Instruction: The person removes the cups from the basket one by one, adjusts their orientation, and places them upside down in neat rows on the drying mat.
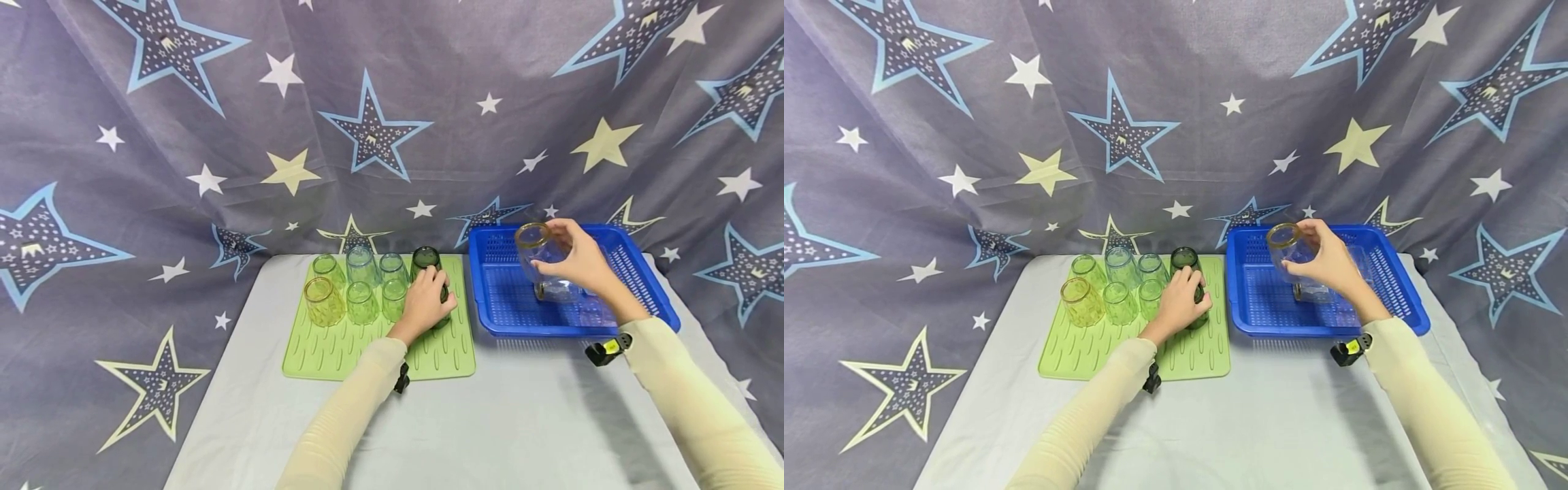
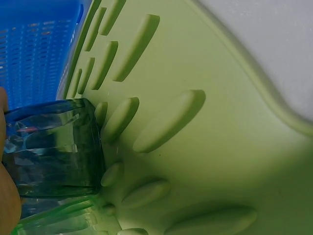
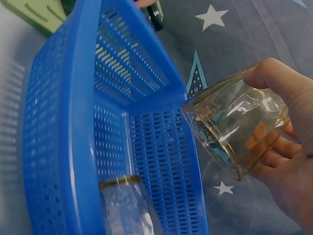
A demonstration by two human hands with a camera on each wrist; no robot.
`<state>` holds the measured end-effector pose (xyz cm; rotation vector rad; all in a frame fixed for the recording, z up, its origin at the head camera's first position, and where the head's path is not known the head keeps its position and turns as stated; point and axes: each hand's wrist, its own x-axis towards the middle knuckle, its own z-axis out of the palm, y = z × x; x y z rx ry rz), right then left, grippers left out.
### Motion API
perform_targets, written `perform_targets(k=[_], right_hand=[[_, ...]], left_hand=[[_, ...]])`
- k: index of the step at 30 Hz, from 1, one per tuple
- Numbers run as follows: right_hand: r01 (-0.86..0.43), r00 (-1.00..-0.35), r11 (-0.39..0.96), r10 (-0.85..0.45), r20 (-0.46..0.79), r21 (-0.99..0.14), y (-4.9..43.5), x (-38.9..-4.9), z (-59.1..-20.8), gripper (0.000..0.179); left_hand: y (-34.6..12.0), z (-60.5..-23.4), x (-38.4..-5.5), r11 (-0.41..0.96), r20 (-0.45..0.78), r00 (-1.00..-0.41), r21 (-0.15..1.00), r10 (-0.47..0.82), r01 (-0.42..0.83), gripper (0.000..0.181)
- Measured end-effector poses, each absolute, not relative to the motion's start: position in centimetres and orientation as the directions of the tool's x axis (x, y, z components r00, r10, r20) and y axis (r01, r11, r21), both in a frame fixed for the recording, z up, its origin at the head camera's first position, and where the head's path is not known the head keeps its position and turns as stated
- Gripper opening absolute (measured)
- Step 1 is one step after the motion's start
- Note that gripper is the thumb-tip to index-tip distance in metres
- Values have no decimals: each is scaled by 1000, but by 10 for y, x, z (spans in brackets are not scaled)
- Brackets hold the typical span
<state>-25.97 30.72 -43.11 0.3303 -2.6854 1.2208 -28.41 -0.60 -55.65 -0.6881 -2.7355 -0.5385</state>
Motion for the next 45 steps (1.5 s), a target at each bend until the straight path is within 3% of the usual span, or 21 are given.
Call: perform_targets(k=[21,36,45], right_hand=[[-245,-969,422,-135,207,-873,284,-260,-433,74],[-234,-969,396,-167,181,-888,270,-258,-431,73],[-260,-959,310,-197,206,-915,260,-258,-432,72]], left_hand=[[-6,-557,-284,822,333,-854,282,399,494,20],[-6,-554,-283,821,338,-855,288,394,492,21],[-7,-550,-281,816,300,-860,298,413,496,21]])
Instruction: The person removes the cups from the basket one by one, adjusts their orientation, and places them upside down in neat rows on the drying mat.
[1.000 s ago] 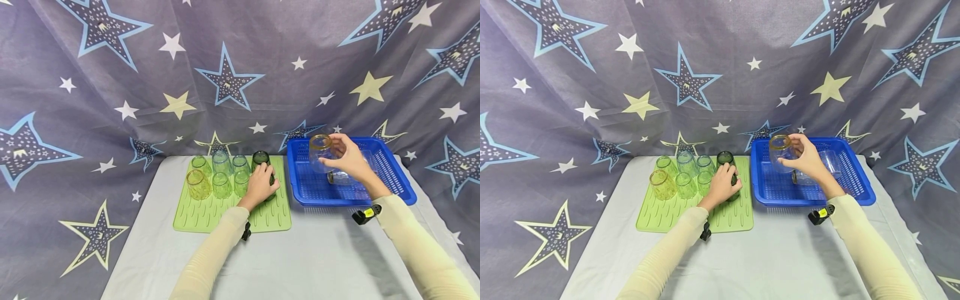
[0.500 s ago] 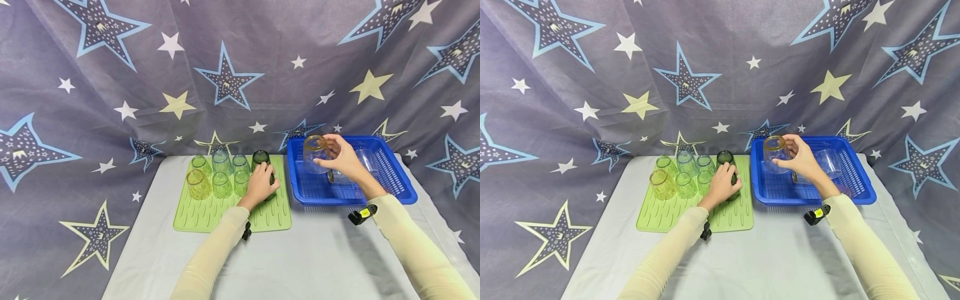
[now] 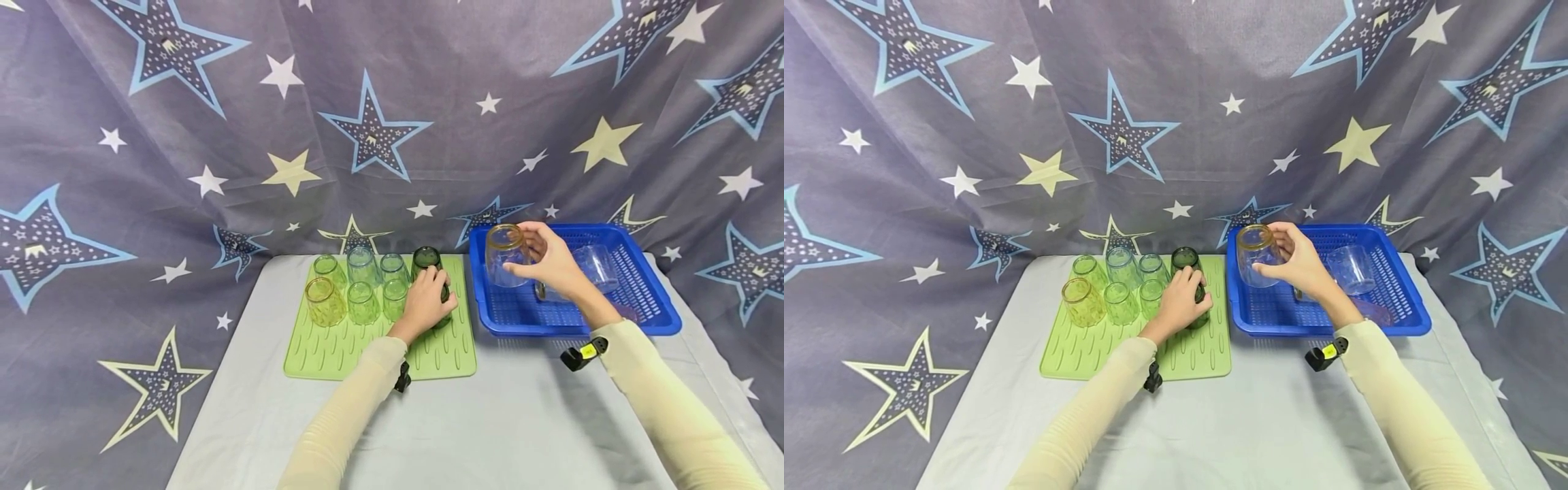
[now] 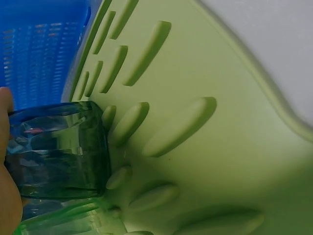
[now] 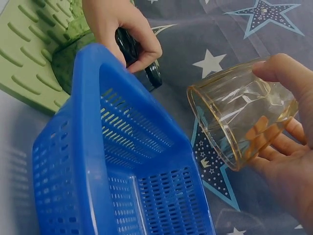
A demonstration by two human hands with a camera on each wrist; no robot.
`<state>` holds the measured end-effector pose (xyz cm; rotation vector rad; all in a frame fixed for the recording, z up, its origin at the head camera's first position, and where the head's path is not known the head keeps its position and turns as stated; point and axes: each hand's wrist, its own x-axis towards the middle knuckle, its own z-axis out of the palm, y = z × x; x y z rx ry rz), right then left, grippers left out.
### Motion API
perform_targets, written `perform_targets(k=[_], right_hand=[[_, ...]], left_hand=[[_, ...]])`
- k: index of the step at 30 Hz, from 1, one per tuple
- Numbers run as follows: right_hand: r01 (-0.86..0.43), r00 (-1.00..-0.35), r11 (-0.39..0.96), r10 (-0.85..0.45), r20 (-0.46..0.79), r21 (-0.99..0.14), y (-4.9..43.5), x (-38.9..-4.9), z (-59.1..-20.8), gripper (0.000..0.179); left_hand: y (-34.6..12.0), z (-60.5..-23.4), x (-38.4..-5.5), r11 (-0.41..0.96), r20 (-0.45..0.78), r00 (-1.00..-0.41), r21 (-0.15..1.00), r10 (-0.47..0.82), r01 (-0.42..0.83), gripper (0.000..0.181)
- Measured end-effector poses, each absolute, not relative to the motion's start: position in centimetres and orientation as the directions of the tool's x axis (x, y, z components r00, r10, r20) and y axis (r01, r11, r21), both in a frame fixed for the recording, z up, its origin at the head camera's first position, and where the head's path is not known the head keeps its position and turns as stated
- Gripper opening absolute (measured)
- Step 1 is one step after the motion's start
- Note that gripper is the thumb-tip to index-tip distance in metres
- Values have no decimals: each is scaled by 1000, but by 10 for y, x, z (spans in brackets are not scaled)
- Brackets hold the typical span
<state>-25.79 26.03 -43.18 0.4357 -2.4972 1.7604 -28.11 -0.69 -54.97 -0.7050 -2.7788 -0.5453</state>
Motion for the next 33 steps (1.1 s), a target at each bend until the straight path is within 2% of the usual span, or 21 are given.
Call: perform_targets(k=[5,9,17,33], right_hand=[[-264,-956,292,-208,208,-919,254,-257,-429,71],[-261,-955,283,-213,205,-923,250,-256,-429,72],[-280,-949,247,-218,228,-928,244,-255,-434,72],[-298,-937,250,-262,232,-921,232,-253,-429,74]], left_hand=[[-9,-546,-281,808,267,-866,322,422,493,21],[-10,-543,-280,793,245,-870,360,429,492,28],[-10,-537,-277,733,239,-891,508,385,453,44],[-8,-491,-274,481,420,-856,708,302,517,57]])
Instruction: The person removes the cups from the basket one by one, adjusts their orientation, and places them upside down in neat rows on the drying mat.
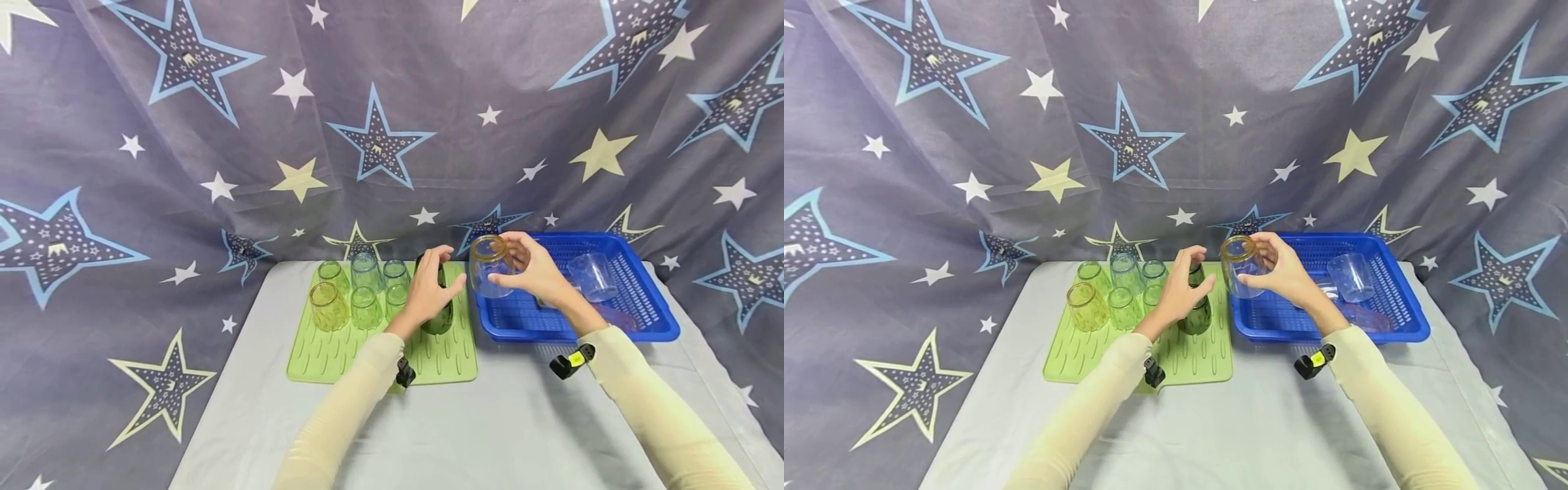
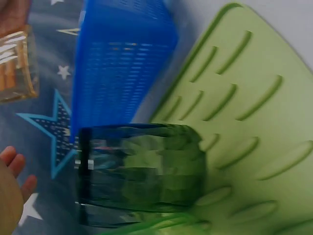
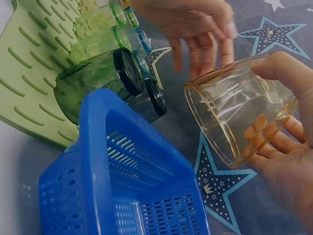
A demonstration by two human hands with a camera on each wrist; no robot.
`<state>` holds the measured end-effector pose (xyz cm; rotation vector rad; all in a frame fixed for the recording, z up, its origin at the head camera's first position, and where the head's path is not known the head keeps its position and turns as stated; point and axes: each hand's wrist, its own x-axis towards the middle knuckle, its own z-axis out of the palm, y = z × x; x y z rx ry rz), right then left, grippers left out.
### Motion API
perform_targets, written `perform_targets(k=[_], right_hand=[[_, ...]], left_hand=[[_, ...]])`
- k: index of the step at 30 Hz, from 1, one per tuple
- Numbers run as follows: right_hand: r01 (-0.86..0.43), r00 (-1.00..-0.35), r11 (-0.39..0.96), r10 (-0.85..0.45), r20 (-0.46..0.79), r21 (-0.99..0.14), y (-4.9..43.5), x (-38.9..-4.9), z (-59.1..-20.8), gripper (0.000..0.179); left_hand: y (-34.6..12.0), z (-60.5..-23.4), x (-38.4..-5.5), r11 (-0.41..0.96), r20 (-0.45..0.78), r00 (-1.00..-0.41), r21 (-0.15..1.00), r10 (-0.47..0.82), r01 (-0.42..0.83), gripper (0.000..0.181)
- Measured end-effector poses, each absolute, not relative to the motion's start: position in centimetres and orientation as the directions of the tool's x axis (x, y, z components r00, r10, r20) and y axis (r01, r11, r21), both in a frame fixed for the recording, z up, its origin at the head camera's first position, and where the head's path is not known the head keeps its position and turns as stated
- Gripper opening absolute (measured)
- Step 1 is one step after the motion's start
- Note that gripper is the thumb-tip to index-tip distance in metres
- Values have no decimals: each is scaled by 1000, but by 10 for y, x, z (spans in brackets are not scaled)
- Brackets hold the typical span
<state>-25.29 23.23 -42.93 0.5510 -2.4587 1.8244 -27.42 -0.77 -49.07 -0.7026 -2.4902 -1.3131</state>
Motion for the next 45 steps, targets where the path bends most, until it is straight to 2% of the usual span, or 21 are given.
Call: perform_targets(k=[10,20,35,45], right_hand=[[-265,-937,268,-300,181,-926,223,-255,-430,74],[-256,-920,248,-358,157,-934,215,-256,-433,74],[-256,-901,137,-393,185,-957,206,-254,-437,75],[-255,-907,113,-373,197,-960,203,-252,-438,75]], left_hand=[[-3,-459,-275,340,451,-820,755,353,561,62],[5,-441,-275,350,413,-821,759,394,550,64],[15,-441,-278,323,385,-843,798,375,508,63],[19,-442,-277,339,417,-848,786,327,517,51]])
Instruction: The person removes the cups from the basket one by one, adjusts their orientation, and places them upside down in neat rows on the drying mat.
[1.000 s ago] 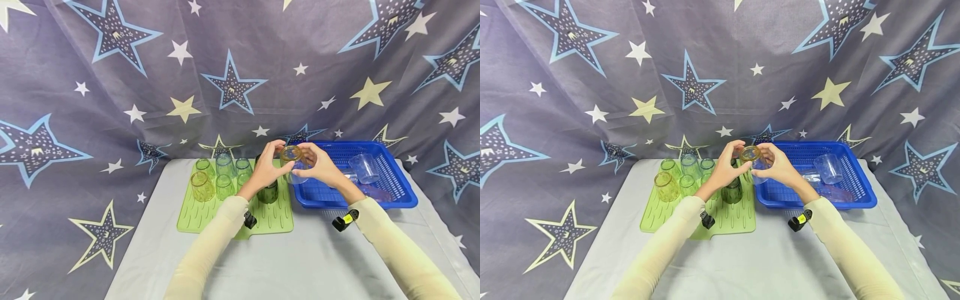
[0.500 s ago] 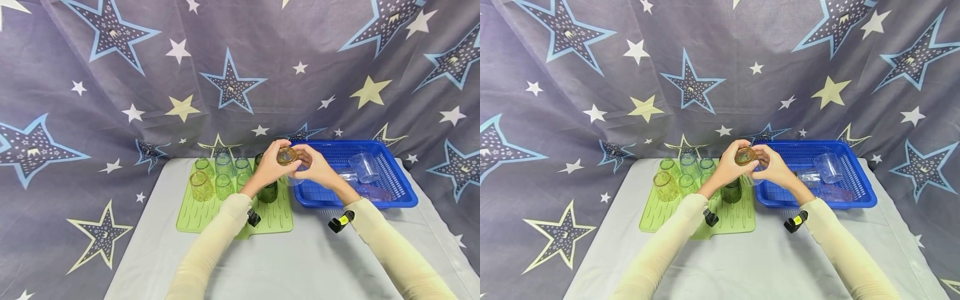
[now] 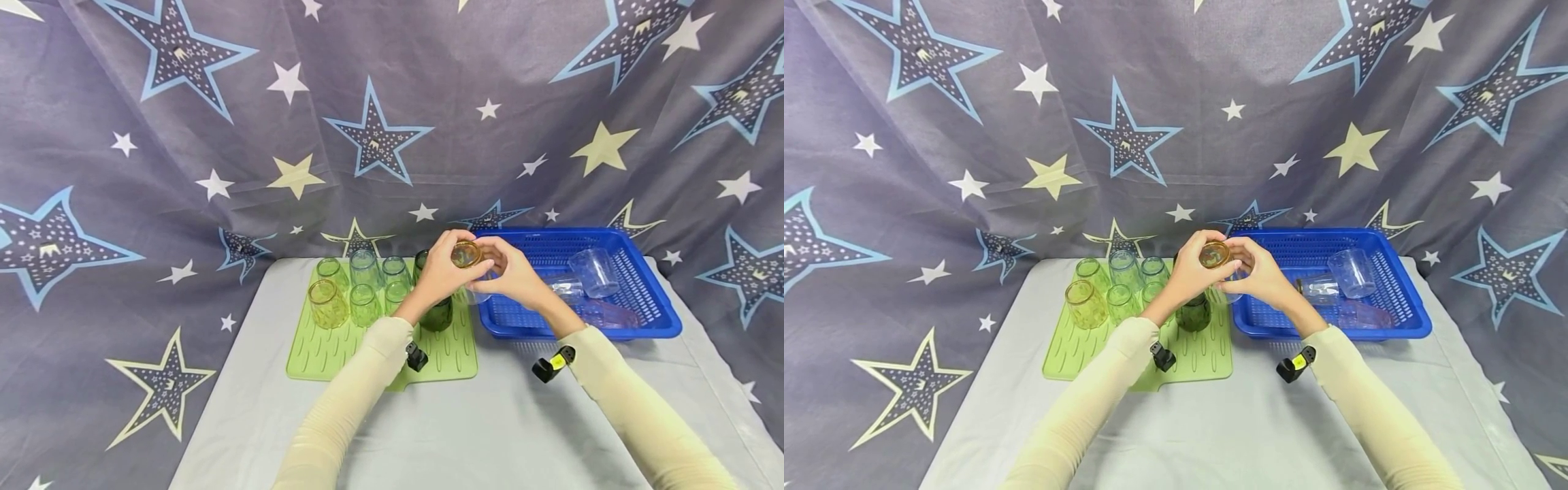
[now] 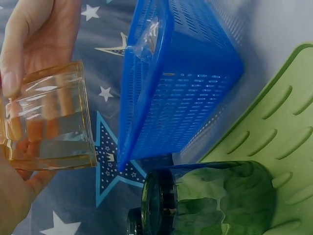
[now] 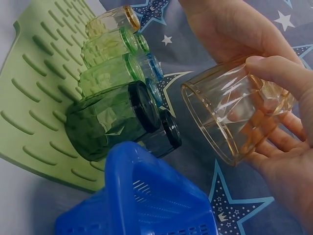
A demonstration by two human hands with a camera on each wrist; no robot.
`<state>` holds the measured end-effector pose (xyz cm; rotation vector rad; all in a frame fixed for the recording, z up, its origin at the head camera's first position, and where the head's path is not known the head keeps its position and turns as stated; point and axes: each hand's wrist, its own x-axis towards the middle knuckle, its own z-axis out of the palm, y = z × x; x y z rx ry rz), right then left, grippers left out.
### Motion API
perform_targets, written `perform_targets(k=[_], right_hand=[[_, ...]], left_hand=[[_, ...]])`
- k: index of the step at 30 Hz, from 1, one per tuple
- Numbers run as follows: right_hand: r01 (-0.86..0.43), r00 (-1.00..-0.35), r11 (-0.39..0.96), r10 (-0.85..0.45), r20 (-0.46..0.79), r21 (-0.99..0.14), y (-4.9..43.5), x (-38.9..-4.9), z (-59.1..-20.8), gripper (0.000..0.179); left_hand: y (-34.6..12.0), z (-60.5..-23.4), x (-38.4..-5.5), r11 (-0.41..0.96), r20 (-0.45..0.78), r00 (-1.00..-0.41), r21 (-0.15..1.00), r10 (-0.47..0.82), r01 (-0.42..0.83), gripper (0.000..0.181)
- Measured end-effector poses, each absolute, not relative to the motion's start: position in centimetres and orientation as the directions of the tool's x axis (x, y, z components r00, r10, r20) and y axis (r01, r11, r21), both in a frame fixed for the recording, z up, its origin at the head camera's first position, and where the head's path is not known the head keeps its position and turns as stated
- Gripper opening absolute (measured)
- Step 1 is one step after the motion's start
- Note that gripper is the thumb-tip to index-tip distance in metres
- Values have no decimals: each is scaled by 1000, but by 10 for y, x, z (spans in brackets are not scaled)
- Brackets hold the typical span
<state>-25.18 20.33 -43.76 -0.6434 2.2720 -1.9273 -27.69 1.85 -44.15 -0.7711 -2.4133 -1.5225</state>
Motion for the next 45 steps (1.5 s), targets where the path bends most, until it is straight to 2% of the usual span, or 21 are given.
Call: perform_targets(k=[14,30,37,45], right_hand=[[-263,-907,86,-362,215,-961,199,-254,-439,76],[-278,-898,138,-388,206,-951,195,-253,-437,73],[-321,-895,180,-380,235,-930,196,-255,-433,77],[-319,-906,209,-352,233,-924,210,-260,-429,68]], left_hand=[[20,-441,-279,355,447,-847,772,286,527,41],[14,-438,-277,432,463,-837,717,292,547,34],[1,-434,-278,455,482,-834,699,270,551,36],[-24,-432,-281,483,524,-828,683,200,548,34]])
